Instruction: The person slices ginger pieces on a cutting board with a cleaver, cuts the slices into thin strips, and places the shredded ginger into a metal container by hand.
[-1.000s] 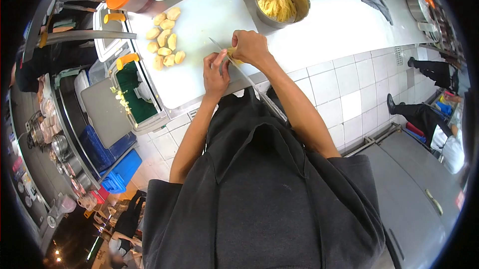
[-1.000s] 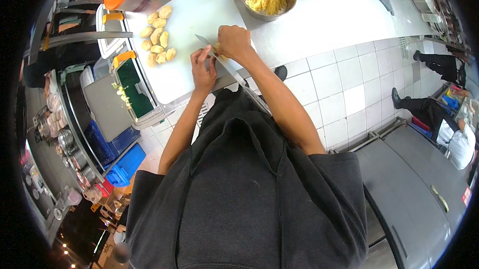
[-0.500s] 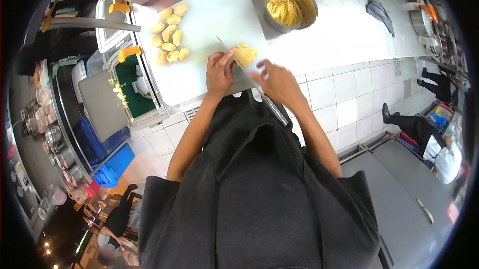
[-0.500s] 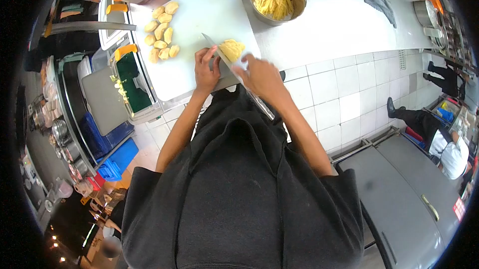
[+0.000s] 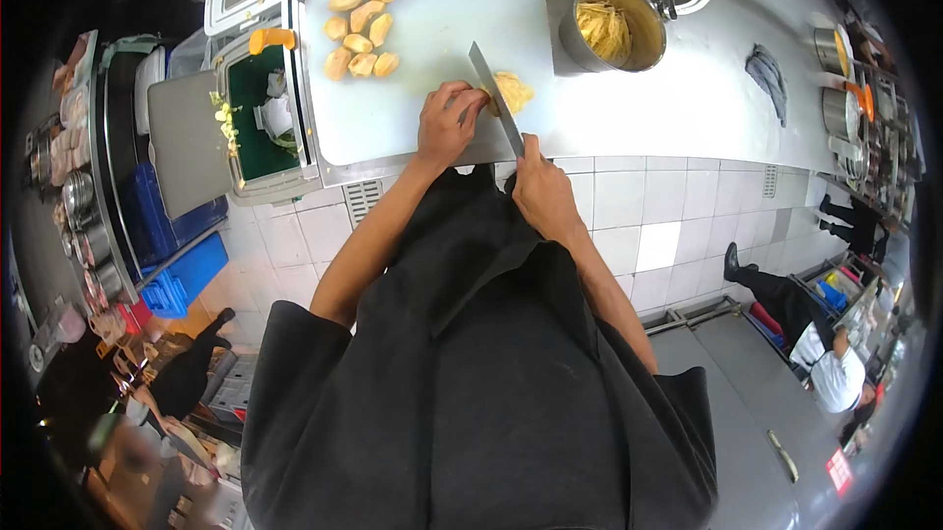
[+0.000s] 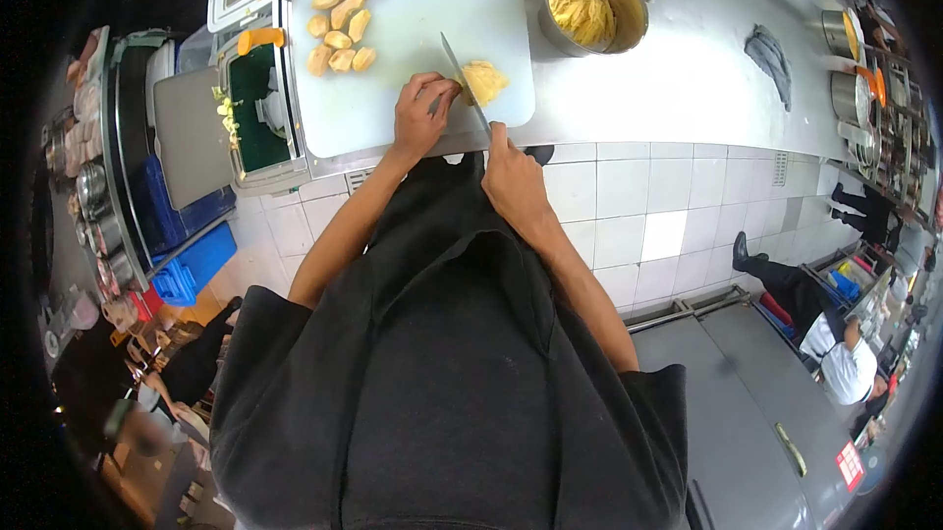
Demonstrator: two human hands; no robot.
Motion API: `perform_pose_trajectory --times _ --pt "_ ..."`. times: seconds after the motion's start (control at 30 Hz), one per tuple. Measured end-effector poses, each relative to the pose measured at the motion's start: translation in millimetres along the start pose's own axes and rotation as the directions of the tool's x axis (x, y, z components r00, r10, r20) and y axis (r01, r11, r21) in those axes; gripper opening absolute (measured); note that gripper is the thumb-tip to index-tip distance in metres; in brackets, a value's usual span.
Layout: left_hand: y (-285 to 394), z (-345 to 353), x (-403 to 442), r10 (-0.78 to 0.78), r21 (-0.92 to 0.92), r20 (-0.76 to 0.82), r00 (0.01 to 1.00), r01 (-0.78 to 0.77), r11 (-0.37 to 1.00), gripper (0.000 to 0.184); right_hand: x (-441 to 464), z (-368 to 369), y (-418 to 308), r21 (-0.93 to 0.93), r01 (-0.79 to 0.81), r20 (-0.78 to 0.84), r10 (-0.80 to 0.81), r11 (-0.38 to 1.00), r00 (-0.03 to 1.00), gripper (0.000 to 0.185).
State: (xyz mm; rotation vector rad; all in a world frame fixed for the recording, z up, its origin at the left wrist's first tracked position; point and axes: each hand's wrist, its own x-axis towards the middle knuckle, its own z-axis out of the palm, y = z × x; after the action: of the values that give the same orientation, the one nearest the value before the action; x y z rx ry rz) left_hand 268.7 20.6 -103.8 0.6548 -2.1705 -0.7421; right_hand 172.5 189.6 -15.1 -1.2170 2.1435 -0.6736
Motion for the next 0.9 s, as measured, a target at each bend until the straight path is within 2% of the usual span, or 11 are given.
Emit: perform_pose_trajectory --times 0.03,0.23,0.57,0.63,0.9 --pt "1.3 -0.2 0.9 -0.025 -0.004 0.0 1.0 0.025 1.0 0.019 2.2 -1.2 -0.7 -0.006 0.004 0.007 -0.004 1.0 1.0 0.024" --pt "-3.8 -3.1 -0.4 0.001 -0.051 0.039 0.999 0.001 0.999 0.019 7.6 -8.8 -6.5 -0.004 -0.058 0.054 0.058 0.998 0.997 0.016" --pt "-2.1 -8.7 3.1 0.059 0.006 0.072 0.996 -0.06 0.998 0.022 8.7 -4.3 -5.0 -0.02 -0.055 0.064 0.056 0.998 0.996 0.016" --pt "-5.2 -11.3 5.3 0.088 0.022 0.142 0.986 -0.092 0.996 0.022 8.3 -3.0 -4.7 -0.021 -0.057 0.066 0.058 0.998 0.996 0.016" --pt "-6.4 -9.9 5.2 0.087 0.021 0.13 0.988 -0.09 0.996 0.023 1.1 0.5 -3.2 -0.068 -0.079 0.057 0.083 0.995 0.995 0.017"
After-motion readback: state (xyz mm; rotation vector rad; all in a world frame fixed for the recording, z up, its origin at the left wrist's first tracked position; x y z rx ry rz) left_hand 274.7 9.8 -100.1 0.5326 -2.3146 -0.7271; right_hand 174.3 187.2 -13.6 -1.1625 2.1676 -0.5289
